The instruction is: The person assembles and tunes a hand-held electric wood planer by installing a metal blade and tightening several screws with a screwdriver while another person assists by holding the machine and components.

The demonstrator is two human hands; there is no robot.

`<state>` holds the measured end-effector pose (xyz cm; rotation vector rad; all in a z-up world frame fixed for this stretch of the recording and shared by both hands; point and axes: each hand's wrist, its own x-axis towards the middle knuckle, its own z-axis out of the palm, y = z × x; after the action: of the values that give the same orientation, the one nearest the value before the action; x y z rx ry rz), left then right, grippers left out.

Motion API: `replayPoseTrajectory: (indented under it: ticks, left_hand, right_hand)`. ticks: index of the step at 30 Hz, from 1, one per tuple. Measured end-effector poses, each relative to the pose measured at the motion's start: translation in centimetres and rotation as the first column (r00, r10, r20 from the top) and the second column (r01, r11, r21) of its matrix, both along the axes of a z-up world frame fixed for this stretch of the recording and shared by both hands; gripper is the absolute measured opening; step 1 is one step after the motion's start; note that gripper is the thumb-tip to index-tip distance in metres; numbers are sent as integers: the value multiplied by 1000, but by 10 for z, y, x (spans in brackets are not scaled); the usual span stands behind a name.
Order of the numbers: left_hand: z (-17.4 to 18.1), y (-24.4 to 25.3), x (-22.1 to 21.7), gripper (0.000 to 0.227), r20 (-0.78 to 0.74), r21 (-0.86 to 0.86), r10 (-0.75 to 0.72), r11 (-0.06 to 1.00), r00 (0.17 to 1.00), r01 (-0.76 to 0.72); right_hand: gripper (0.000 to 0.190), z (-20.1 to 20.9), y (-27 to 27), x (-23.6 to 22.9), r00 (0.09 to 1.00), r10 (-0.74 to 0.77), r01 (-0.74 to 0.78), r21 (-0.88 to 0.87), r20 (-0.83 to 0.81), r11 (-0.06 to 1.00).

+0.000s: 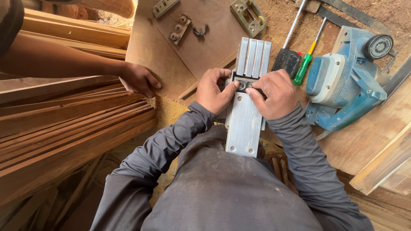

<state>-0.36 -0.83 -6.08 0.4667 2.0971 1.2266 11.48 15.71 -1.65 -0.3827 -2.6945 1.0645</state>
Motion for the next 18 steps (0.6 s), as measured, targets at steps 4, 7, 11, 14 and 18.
replayPoseTrajectory:
  ticks: [4, 7, 11, 14, 18]
  left_hand:
    - [1, 1, 1, 34, -15, 0, 8, 1000, 1000, -8]
    - [2, 1, 0, 34, -19, -5, -2, 1000, 1000, 1]
    - [3, 1, 0, 34, -9, 5, 5, 1000, 1000, -5]
    - [3, 1, 0, 34, -25, -11, 1, 1000, 1000, -1]
    - [5, 1, -1, 34, -8, -7, 0, 1000, 1000, 0]
  right_hand:
    - [24, 2, -4, 0, 999, -38, 38, 6, 23, 999]
    - [28, 5, -6, 2, 999, -44, 45, -20, 21, 999]
    - [21, 4, -4, 2, 1000, -7, 8, -43, 18, 999]
    - [19, 0, -2, 2, 1000, -2, 1, -44, -20, 999]
    - [25, -2, -5, 1, 999, -48, 47, -39, -17, 998]
